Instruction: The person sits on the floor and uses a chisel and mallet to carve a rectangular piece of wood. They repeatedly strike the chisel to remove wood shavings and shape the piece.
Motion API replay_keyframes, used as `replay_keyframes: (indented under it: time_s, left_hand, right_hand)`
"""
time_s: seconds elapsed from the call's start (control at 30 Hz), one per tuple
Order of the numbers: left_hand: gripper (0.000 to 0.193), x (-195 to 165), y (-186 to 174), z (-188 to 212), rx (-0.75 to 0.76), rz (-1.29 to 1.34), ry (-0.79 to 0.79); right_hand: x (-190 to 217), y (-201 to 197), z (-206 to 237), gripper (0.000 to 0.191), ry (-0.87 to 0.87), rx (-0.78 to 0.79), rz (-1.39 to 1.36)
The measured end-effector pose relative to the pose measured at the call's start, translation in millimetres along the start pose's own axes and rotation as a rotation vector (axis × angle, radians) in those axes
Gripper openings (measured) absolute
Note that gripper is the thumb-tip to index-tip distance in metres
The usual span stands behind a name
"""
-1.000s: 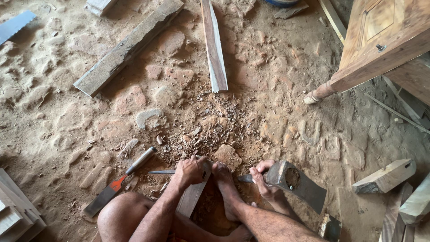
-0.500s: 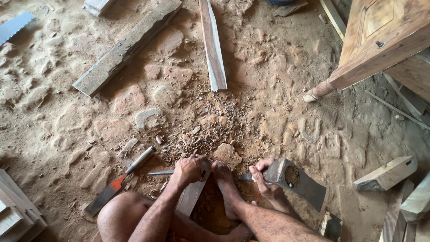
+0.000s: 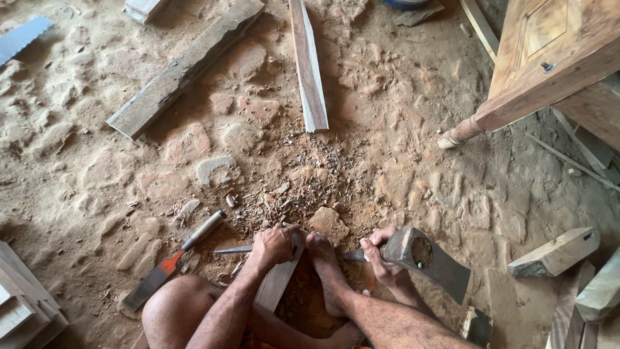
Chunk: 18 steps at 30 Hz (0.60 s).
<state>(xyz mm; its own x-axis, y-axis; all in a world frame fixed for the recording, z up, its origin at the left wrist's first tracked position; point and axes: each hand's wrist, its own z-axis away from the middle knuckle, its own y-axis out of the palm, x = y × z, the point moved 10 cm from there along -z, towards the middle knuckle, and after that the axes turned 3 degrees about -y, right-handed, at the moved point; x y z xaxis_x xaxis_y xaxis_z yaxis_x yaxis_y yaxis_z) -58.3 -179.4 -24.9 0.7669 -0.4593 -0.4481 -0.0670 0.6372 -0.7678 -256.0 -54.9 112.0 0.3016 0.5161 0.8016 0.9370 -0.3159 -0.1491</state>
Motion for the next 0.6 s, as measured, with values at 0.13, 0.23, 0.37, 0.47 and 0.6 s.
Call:
replay_keyframes:
  time_s: [0.13,0.23,0.37,0.47,0.6]
  left_hand:
    - [0.071,2,-2,7,0.055,-0.061,-0.057]
    - [0.070,-1,-7,9,0.024,-0.070,-0.050]
    - [0.070,1,-8,11,0.013,-0.075,-0.055]
    - [0.068,3,-8,10,-0.007,-0.044,-0.056]
    - [0.055,1,-29,7,-0.267,0.049,-0.004]
  right_hand:
    - [-2,1,0,0.016,0.046,0.006,0.017]
    - [-3,1,-2,0.016,0.073,-0.001,0.007]
    - [4,-3,-6,0.015,0.027,-0.036,-0.009]
    - [6,-2,-8,0.016,0.057,-0.026,-0.025]
    - [10,3,-12,0.022,0.116,-0.007,-0.121]
